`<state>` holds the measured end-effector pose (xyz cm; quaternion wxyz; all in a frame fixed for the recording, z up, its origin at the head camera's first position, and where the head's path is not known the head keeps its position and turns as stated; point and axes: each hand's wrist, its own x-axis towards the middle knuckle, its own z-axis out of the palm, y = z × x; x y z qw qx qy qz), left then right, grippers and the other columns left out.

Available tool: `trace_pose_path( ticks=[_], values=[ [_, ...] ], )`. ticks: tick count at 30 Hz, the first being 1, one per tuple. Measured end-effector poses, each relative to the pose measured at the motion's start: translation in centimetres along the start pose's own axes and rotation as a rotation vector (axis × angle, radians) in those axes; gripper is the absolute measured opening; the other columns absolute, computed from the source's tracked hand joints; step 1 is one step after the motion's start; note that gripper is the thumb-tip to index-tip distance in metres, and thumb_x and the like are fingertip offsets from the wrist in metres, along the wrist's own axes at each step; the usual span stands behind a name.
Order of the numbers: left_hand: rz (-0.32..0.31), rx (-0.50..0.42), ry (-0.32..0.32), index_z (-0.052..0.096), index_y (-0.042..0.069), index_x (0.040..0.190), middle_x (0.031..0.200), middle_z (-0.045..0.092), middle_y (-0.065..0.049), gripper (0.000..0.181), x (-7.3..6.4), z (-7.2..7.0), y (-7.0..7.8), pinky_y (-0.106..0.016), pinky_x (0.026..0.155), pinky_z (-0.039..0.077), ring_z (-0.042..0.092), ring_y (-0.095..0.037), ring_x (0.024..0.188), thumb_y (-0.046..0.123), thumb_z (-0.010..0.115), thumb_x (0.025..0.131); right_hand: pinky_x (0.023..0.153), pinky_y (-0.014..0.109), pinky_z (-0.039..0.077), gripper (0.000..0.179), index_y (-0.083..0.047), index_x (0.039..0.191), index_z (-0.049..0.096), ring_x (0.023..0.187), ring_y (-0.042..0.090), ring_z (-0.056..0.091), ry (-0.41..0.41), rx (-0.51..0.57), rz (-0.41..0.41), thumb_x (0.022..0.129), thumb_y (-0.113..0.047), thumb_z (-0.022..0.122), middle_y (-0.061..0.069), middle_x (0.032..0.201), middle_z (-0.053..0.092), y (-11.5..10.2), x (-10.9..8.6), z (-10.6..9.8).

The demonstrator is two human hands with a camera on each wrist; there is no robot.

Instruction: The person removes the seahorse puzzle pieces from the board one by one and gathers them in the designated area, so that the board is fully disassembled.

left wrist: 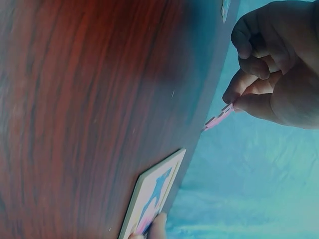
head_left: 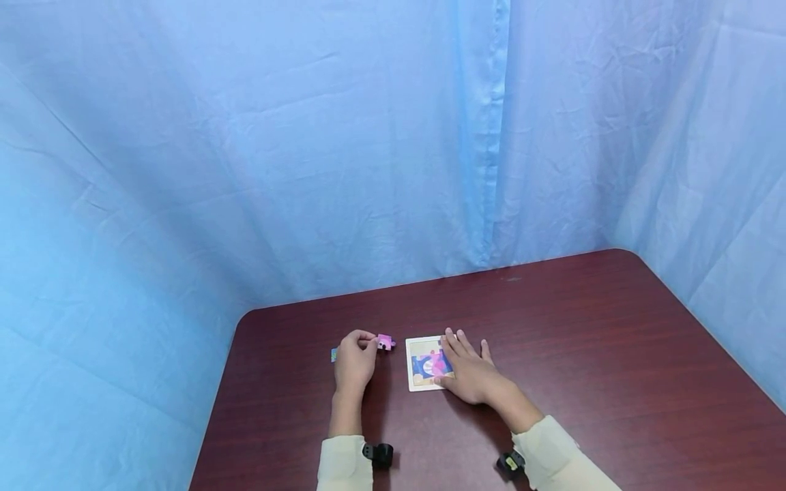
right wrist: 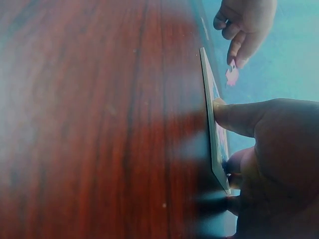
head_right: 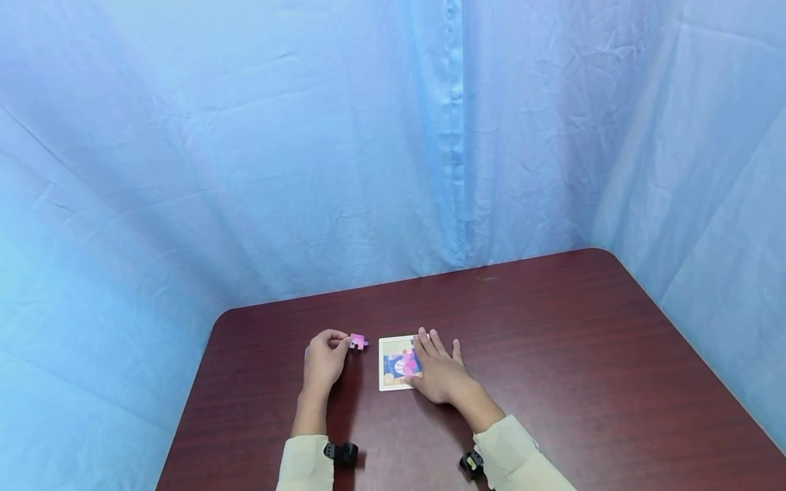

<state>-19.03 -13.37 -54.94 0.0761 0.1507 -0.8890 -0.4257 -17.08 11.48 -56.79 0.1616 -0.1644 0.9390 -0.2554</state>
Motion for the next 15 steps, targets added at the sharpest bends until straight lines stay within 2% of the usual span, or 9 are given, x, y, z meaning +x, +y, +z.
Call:
trace_pose_path(
  ticks=[5,10,15],
  values=[
    [-0.018,0.023,0.034,0.077,0.016,0.093,0.086,0.08,0.001,0.005,0.1,-0.7,-0.7,-0.037,0.071,0.051,0.066,-0.015,0.073,0.02,0.075,0.095,0.127,0.073,-0.006,0.088,-0.008,0.169,0.016,0.168,0.035,0.0,-0.016,-0.024,0.023,0.102,-0.045,0.06,0.011,0.18,0.005,0.2,0.2,0.2],
    [-0.042,0.055,0.061,0.078,0.017,0.093,0.086,0.08,0.002,0.006,0.1,-1.2,-1.3,-0.044,0.076,0.053,0.071,-0.02,0.08,0.022,0.075,0.094,0.125,0.075,-0.007,0.088,-0.005,0.168,0.021,0.167,0.038,0.003,0.007,-0.002,-0.001,0.102,-0.045,0.062,0.014,0.179,0.01,0.2,0.1,0.2],
    [-0.045,0.084,0.068,0.077,0.016,0.094,0.087,0.08,0.001,0.006,0.3,-1.5,-1.9,-0.044,0.073,0.052,0.07,-0.02,0.08,0.021,0.074,0.095,0.126,0.074,-0.006,0.088,-0.006,0.168,0.019,0.167,0.037,0.003,0.007,-0.012,0.005,0.102,-0.045,0.062,0.013,0.179,0.009,0.3,0.2,0.4]
  ],
)
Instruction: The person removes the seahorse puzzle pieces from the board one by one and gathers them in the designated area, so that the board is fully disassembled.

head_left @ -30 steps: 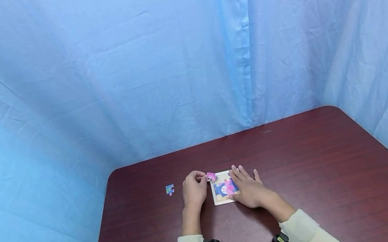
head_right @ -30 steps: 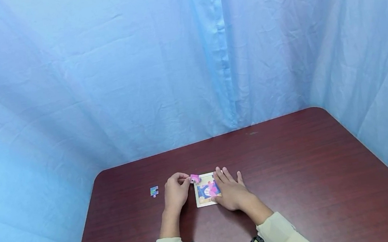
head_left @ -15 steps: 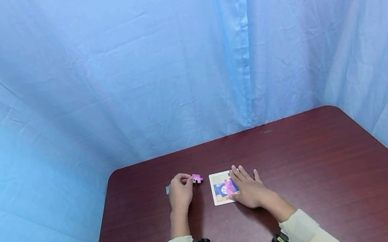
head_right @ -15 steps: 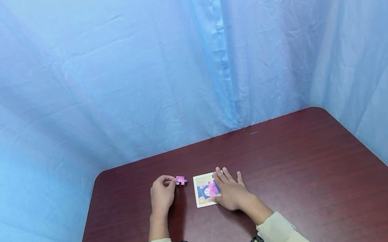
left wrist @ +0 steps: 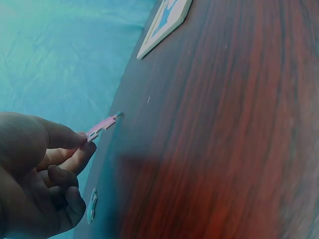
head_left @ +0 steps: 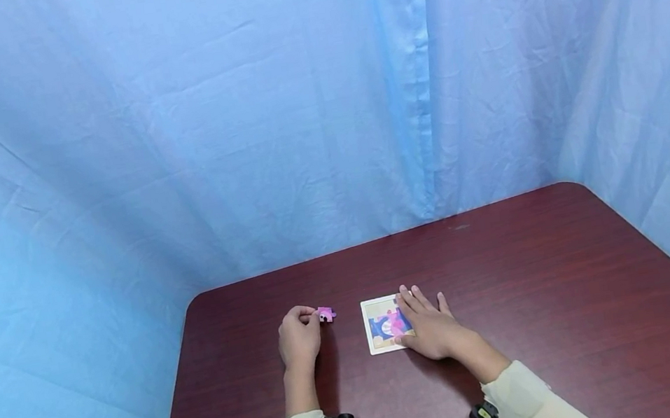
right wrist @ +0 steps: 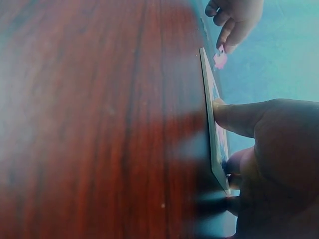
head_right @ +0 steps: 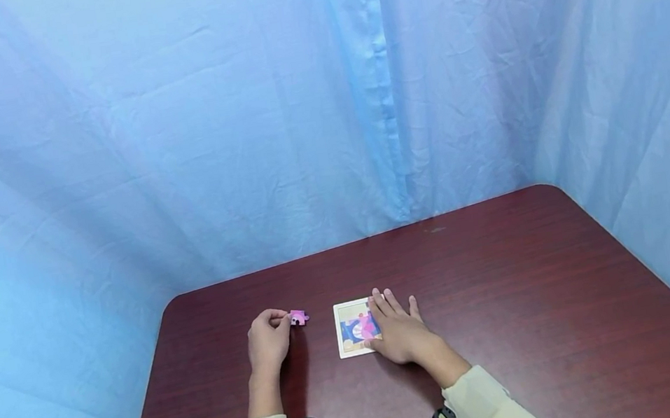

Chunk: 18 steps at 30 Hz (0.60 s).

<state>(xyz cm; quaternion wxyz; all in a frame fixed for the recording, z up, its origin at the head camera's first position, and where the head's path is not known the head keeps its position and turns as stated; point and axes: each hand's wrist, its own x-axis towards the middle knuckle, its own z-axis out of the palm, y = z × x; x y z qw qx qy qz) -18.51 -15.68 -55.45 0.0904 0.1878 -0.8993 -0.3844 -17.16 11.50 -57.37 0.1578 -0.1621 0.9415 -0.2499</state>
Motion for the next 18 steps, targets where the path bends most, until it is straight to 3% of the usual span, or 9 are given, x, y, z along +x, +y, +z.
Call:
trace_pose_path(
  ticks=[11,18],
  values=[
    [-0.05,0.031,0.01,0.076,0.015,0.097,0.09,0.078,-0.001,0.01,0.4,-1.4,-1.1,-0.042,0.073,0.051,0.07,-0.023,0.081,0.024,0.073,0.097,0.127,0.074,-0.003,0.085,-0.005,0.168,0.021,0.167,0.038,0.005,-0.023,-0.032,0.023,0.103,-0.041,0.062,0.015,0.179,0.01,-0.6,-0.2,-0.5],
    [-0.057,0.031,0.028,0.078,0.014,0.098,0.093,0.08,-0.004,0.012,0.5,-2.1,-1.8,-0.049,0.076,0.054,0.073,-0.028,0.088,0.024,0.072,0.097,0.126,0.075,0.002,0.084,-0.004,0.168,0.023,0.167,0.039,0.008,-0.024,-0.058,0.027,0.104,-0.042,0.062,0.014,0.179,0.012,-1.3,-0.7,-1.1]
  ],
)
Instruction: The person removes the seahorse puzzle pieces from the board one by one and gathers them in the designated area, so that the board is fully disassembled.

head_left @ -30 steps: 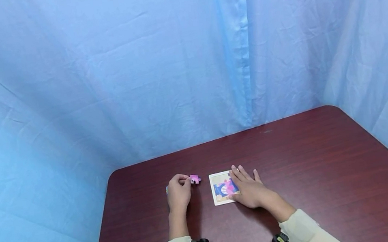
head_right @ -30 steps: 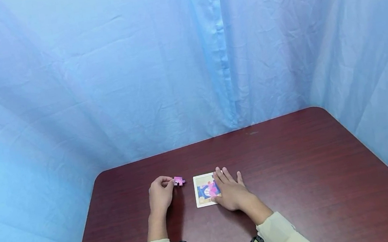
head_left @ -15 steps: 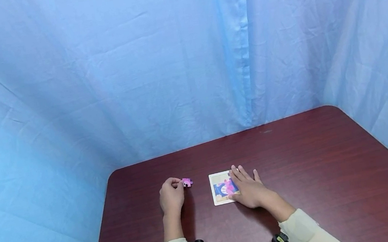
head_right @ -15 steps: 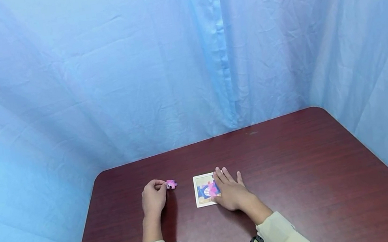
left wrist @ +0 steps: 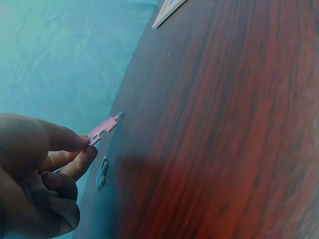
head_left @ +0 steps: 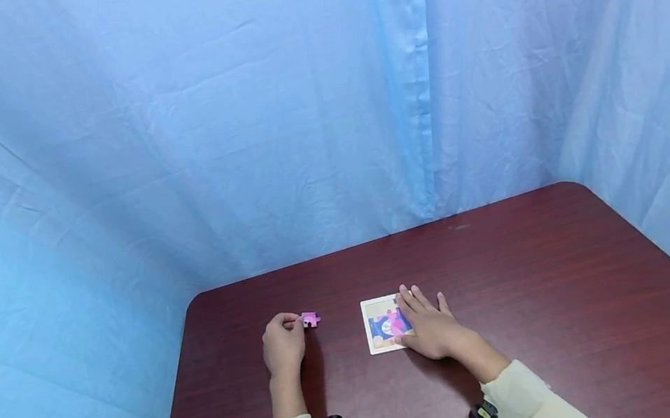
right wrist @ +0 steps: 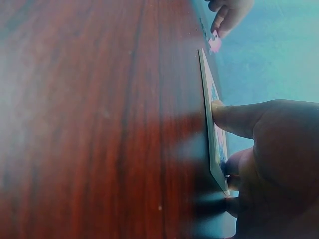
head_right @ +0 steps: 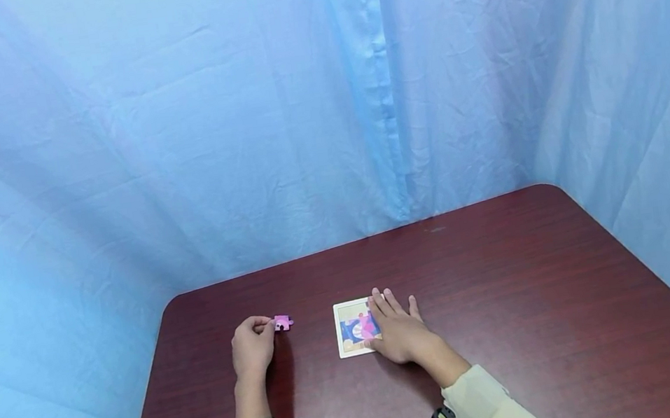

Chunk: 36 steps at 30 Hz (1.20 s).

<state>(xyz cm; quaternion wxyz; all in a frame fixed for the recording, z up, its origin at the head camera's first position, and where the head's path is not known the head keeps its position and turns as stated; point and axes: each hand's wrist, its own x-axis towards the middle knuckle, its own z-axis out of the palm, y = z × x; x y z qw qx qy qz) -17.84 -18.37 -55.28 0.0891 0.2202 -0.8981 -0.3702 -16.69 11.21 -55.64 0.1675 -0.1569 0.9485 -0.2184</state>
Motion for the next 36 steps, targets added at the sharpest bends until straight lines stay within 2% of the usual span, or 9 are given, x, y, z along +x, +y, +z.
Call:
trace_pose_path(
  ticks=[10,28,36],
  values=[
    [-0.027,0.005,0.015,0.079,0.014,0.1,0.095,0.08,-0.004,0.014,0.32,-0.83,-0.56,-0.046,0.074,0.052,0.072,-0.026,0.086,0.025,0.072,0.097,0.126,0.076,0.0,0.084,-0.004,0.168,0.023,0.167,0.039,0.007,0.0,0.003,-0.004,0.104,-0.042,0.062,0.013,0.179,0.012,0.16,0.14,0.12],
    [-0.041,0.032,-0.001,0.08,0.015,0.097,0.093,0.078,-0.004,0.014,0.37,-0.44,-0.71,-0.053,0.076,0.053,0.073,-0.031,0.09,0.025,0.071,0.097,0.127,0.074,-0.001,0.084,-0.004,0.168,0.021,0.167,0.038,0.005,-0.013,-0.009,0.001,0.105,-0.044,0.06,0.013,0.179,0.009,0.08,-0.01,0.01],
    [-0.051,0.023,-0.001,0.081,0.015,0.097,0.093,0.078,-0.005,0.015,0.26,-0.4,-0.51,-0.051,0.075,0.052,0.071,-0.029,0.088,0.026,0.069,0.097,0.127,0.074,-0.004,0.085,-0.004,0.168,0.02,0.167,0.037,0.004,-0.005,0.034,-0.007,0.104,-0.042,0.061,0.014,0.179,0.009,0.29,0.2,0.33]
  ],
)
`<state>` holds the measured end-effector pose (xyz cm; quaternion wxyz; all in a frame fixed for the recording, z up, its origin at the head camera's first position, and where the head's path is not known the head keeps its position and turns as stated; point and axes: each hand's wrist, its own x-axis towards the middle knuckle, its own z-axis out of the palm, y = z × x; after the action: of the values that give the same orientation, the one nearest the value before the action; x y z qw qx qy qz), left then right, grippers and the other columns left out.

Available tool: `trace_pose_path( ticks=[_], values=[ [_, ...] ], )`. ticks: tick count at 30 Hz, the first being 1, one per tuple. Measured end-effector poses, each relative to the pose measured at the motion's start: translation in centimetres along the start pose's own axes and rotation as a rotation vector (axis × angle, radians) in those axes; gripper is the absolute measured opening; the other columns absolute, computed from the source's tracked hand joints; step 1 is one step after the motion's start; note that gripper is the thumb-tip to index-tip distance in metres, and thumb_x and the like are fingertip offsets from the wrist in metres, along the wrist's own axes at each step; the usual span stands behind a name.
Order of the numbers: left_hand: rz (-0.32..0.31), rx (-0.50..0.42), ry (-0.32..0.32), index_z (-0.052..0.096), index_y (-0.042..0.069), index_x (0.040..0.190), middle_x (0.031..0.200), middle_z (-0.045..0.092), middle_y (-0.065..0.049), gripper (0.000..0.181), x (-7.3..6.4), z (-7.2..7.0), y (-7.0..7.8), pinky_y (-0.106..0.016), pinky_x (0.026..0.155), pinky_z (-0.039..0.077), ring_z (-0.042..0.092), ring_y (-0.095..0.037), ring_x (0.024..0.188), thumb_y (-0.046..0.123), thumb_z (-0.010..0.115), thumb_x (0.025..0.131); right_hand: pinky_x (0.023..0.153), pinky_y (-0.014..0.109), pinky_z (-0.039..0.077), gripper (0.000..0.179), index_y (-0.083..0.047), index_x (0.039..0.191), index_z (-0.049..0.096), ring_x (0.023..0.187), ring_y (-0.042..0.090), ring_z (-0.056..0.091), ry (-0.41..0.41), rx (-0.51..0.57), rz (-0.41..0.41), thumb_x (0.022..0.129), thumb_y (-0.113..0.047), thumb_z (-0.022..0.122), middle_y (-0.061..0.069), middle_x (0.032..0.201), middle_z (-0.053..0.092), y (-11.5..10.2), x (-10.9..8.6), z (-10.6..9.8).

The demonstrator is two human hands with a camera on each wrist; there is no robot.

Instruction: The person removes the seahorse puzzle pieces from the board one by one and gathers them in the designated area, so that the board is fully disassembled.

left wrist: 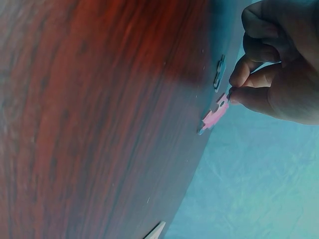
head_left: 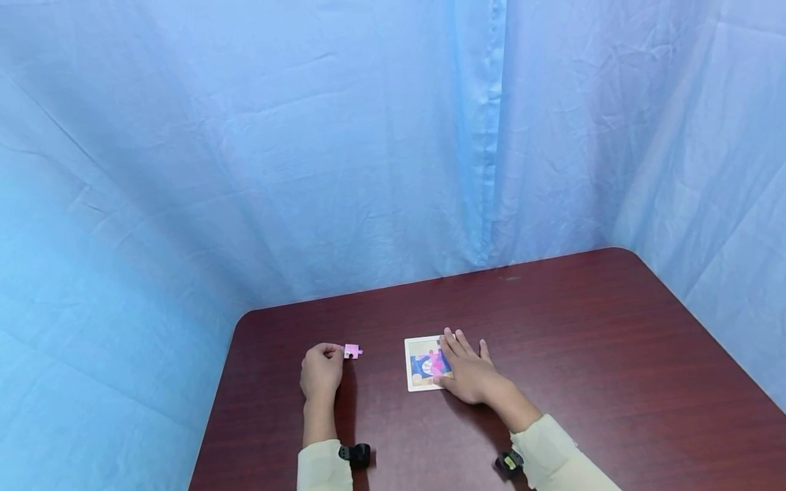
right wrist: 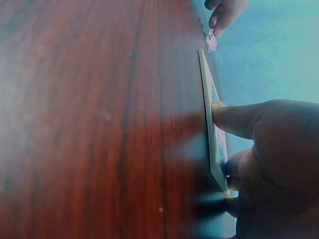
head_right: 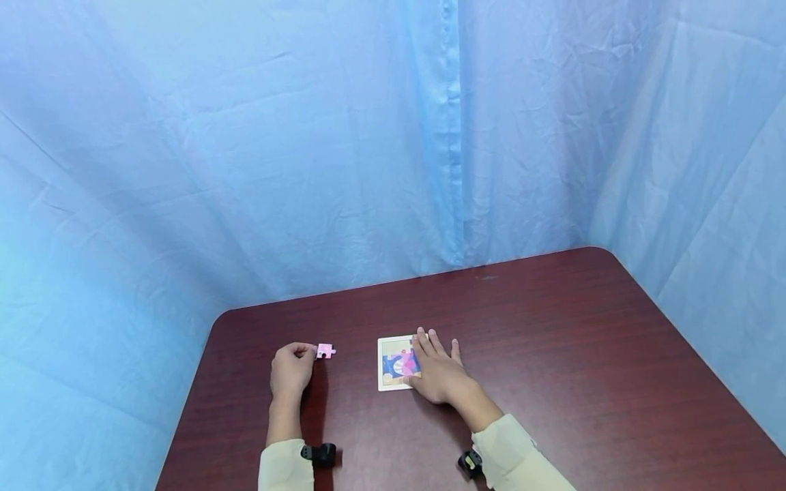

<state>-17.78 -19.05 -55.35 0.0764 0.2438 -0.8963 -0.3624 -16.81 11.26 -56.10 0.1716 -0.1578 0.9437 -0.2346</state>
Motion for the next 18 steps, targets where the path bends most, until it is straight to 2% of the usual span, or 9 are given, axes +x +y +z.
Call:
trace_pose_path(
  ticks=[9,14,18],
  values=[
    [0.005,0.005,0.012,0.083,0.015,0.098,0.092,0.079,-0.005,0.018,0.0,-0.1,0.0,-0.053,0.075,0.053,0.073,-0.03,0.089,0.027,0.07,0.097,0.127,0.073,-0.004,0.087,-0.006,0.169,0.018,0.168,0.035,0.001,0.023,-0.01,-0.002,0.103,-0.045,0.06,0.01,0.18,0.006,1.0,0.8,1.2],
    [0.007,-0.014,0.001,0.084,0.016,0.102,0.093,0.079,-0.005,0.02,0.0,-0.3,-0.3,-0.044,0.067,0.049,0.07,-0.026,0.083,0.029,0.069,0.099,0.127,0.073,-0.005,0.088,-0.005,0.168,0.018,0.167,0.036,0.002,0.004,-0.018,0.0,0.103,-0.043,0.061,0.013,0.18,0.007,0.5,0.4,0.5],
    [0.015,-0.021,-0.003,0.084,0.016,0.105,0.095,0.08,-0.006,0.021,0.0,-0.4,-0.4,-0.038,0.064,0.046,0.068,-0.024,0.079,0.029,0.068,0.099,0.127,0.074,0.0,0.085,-0.003,0.167,0.021,0.167,0.038,0.007,0.003,-0.04,-0.002,0.104,-0.043,0.061,0.015,0.179,0.011,-0.1,-0.1,-0.1]
  ],
)
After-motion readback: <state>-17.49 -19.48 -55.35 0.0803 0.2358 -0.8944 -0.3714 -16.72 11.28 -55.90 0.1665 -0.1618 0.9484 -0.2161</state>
